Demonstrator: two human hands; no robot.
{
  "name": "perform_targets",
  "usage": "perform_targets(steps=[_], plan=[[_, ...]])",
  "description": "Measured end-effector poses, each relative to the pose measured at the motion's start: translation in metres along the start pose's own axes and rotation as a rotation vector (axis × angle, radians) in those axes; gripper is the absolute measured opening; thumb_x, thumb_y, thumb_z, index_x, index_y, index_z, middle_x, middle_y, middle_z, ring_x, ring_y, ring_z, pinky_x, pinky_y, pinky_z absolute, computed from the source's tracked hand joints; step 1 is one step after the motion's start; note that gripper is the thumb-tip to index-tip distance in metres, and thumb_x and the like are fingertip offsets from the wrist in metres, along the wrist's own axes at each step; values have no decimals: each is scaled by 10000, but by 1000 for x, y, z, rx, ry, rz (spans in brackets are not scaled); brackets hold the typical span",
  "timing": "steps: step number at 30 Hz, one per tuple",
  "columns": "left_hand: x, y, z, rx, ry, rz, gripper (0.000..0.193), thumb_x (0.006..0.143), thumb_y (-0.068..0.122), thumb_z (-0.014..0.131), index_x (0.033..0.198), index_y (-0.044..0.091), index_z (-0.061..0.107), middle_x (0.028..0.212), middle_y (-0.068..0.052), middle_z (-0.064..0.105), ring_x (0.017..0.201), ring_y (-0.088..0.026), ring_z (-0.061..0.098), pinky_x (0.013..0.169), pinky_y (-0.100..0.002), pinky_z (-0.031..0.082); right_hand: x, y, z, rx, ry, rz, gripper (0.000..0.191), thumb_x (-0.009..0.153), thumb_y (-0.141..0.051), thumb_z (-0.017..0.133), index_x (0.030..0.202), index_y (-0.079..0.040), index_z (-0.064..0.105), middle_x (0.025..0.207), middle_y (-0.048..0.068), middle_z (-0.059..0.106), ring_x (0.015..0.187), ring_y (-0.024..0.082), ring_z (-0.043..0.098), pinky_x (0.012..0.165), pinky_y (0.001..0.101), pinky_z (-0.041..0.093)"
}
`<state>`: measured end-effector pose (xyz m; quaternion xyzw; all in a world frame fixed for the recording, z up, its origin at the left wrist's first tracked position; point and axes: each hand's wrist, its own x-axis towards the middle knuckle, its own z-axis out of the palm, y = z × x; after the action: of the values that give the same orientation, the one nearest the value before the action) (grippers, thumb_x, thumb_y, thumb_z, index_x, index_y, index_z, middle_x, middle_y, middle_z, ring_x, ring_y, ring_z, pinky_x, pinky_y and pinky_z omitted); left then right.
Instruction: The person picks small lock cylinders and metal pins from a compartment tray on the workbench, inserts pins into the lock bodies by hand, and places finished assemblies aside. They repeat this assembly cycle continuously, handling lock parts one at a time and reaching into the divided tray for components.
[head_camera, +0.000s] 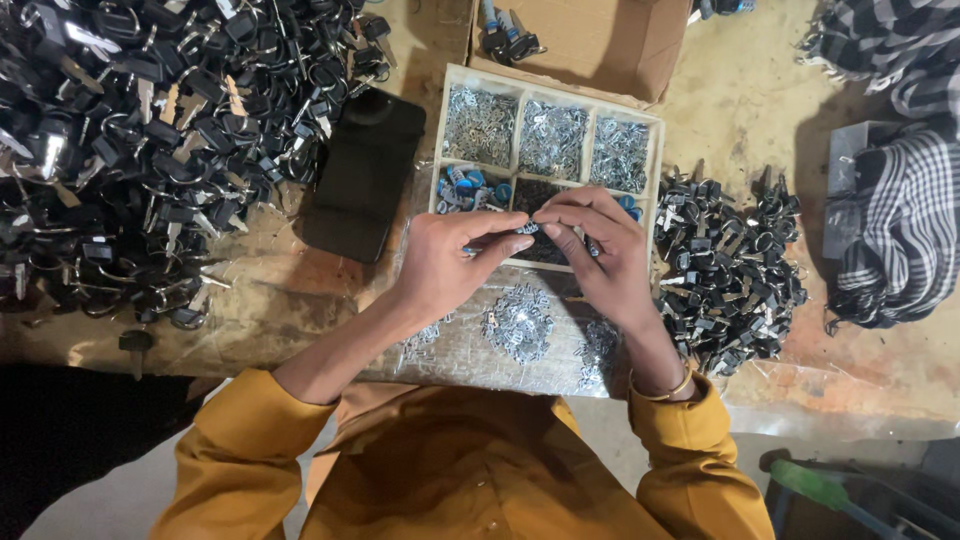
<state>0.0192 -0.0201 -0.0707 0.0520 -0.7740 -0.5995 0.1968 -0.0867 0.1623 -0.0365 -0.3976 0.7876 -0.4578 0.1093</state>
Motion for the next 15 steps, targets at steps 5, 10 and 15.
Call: perform_targets(steps=[5,10,15], plan=[[-1,-2,2,12,15,-6,227,866,129,850,1060,33,781,1010,-129,791,834,-188,803,670,-277,634,1,-2,3,-77,15,-71,185,944,17,761,1122,-36,750,1125,84,688,1039,181,672,886,276,545],[-1,-3,1,-23,5,-1,208,885,104,823,1078,41,782,1034,-128,790,844,-182,803,660,-271,632,3,1,-1,17,-6,67,274,899,19,754,1160,-63,759,1161,69,655,1039,207,635,879,321,497],[-1,-2,1,-52,25,21,211,896,79,816,1099,42,772,1047,-116,792,897,-184,801,713,-282,635,5,6,6,-663,-34,-56,204,801,-139,870,987,-110,790,1001,26,632,965,288,563,830,430,358]])
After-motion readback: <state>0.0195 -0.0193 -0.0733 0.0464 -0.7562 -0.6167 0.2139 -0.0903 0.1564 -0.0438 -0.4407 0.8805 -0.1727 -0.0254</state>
